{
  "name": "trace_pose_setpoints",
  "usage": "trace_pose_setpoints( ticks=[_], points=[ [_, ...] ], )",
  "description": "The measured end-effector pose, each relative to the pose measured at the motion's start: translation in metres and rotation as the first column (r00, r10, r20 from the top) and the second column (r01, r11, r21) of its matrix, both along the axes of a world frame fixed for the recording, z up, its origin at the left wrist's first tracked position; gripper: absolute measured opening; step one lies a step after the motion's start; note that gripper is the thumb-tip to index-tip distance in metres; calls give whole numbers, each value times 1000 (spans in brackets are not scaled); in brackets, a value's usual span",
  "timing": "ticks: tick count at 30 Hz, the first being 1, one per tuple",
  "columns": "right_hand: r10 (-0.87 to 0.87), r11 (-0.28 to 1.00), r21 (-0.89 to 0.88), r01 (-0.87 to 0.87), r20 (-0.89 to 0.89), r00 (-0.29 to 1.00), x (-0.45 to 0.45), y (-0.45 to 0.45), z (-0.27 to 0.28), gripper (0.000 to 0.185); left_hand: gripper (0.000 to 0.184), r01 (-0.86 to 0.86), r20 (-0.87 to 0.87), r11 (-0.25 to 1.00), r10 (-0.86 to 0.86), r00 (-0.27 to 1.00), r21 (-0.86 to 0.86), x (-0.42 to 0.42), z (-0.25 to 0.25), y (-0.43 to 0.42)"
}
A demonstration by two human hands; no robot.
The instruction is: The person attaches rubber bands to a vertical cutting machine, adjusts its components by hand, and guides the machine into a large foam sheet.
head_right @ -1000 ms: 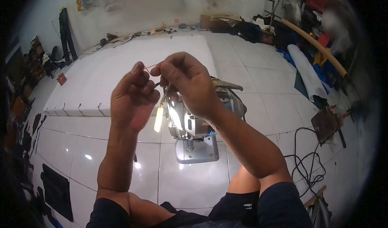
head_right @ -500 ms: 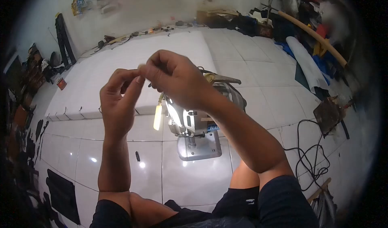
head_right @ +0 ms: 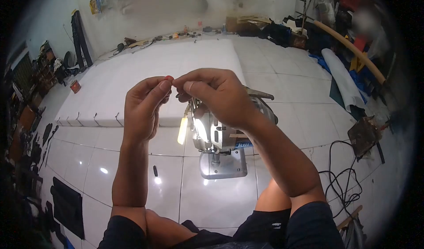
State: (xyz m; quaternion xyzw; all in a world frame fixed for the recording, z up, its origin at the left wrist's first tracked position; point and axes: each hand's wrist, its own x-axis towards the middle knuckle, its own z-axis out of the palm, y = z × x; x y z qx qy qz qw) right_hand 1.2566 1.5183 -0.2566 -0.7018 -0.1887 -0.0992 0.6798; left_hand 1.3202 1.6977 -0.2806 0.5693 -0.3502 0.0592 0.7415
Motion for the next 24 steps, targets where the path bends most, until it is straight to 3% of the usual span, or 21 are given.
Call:
trace_pose_setpoints(
  ticks=[2,4,6,8,9,11,12,14,18,20,24],
  points=[
    [-20,1000,4,20,35,999,3,1,-3,29,20,148,-49,988,-150,988,-39,4,-5,0],
    [-76,997,-20,79,108,991,2,6,-4,37,20,182,-35,983,-182,983,22,5,-4,3],
    [-24,999,-44,26,48,999,2,3,-4,36,21,218,-27,972,-217,976,86,1,-2,1],
    [-25,998,-50,33,163,986,6,2,-9,30,16,207,-110,973,-196,974,105,-6,3,1],
    [2,998,59,-11,157,988,8,3,-11,23,16,208,-118,972,-195,974,108,-8,3,0],
    [11,998,55,-17,120,993,7,0,-7,24,16,252,-217,967,-255,942,-43,-11,4,-2],
    [18,999,47,-22,91,996,6,0,-5,24,16,249,-220,968,-252,942,-42,-12,2,-3],
    [-38,999,2,38,133,990,5,1,-4,22,16,61,-47,998,-60,997,15,-11,0,-5],
    [-41,997,-56,50,160,986,0,9,-9,23,15,44,-7,998,-43,999,55,-16,11,2],
    [-60,996,-61,70,164,985,-1,10,-10,23,18,194,-212,981,-189,959,3,-15,13,7],
    [-161,971,-156,181,136,978,6,2,-14,18,20,247,-270,966,-257,928,-72,-24,18,8]
  ],
)
